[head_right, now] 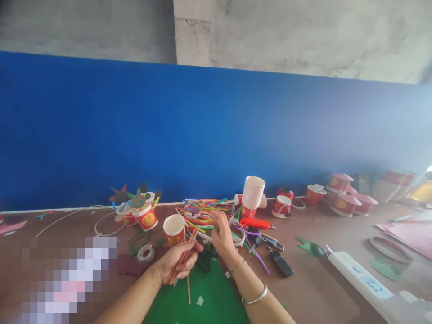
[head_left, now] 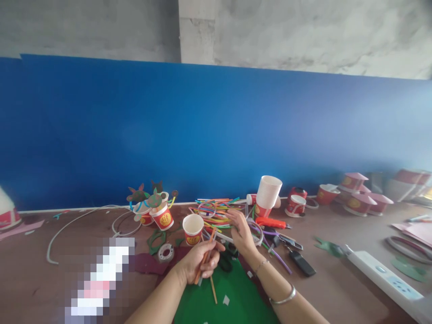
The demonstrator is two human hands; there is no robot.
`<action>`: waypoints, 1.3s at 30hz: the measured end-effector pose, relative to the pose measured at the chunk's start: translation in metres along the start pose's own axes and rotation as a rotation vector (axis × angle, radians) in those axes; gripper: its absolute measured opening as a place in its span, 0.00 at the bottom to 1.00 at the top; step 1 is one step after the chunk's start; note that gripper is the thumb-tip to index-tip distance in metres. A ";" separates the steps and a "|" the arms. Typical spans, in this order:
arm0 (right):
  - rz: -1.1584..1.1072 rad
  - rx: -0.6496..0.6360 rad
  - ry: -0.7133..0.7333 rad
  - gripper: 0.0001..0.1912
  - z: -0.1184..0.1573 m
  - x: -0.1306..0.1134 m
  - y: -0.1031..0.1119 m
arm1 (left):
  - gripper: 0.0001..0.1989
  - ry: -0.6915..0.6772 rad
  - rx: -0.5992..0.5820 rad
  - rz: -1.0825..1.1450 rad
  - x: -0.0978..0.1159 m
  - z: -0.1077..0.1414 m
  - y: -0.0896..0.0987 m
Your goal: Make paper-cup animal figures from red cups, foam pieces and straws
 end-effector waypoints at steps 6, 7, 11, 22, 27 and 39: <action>0.259 0.062 -0.101 0.17 -0.008 0.014 0.019 | 0.13 -0.002 -0.026 0.016 0.001 0.000 -0.001; 0.353 0.033 -0.098 0.17 -0.008 0.014 0.019 | 0.13 -0.005 -0.028 0.015 0.001 0.000 -0.002; 0.618 -0.114 -0.111 0.20 -0.005 0.012 0.011 | 0.13 -0.019 -0.028 0.013 0.001 0.001 -0.002; 0.740 -0.102 -0.207 0.25 -0.003 0.015 0.012 | 0.13 -0.014 -0.033 0.019 0.001 0.000 -0.002; 0.751 -0.048 -0.224 0.28 -0.002 0.020 0.015 | 0.13 -0.013 -0.029 0.028 0.001 0.000 -0.001; 0.918 -0.112 -0.264 0.24 -0.002 0.018 0.014 | 0.13 -0.005 -0.025 0.030 0.002 0.001 -0.002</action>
Point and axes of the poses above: each hand's wrist, its own z-axis away from the middle knuckle, its own y-axis out of the back of the hand, x = y × z, the point moved 4 cm from there along -z, towards the middle knuckle, and after that the axes turned 5 degrees about x, right-handed, at the moved point
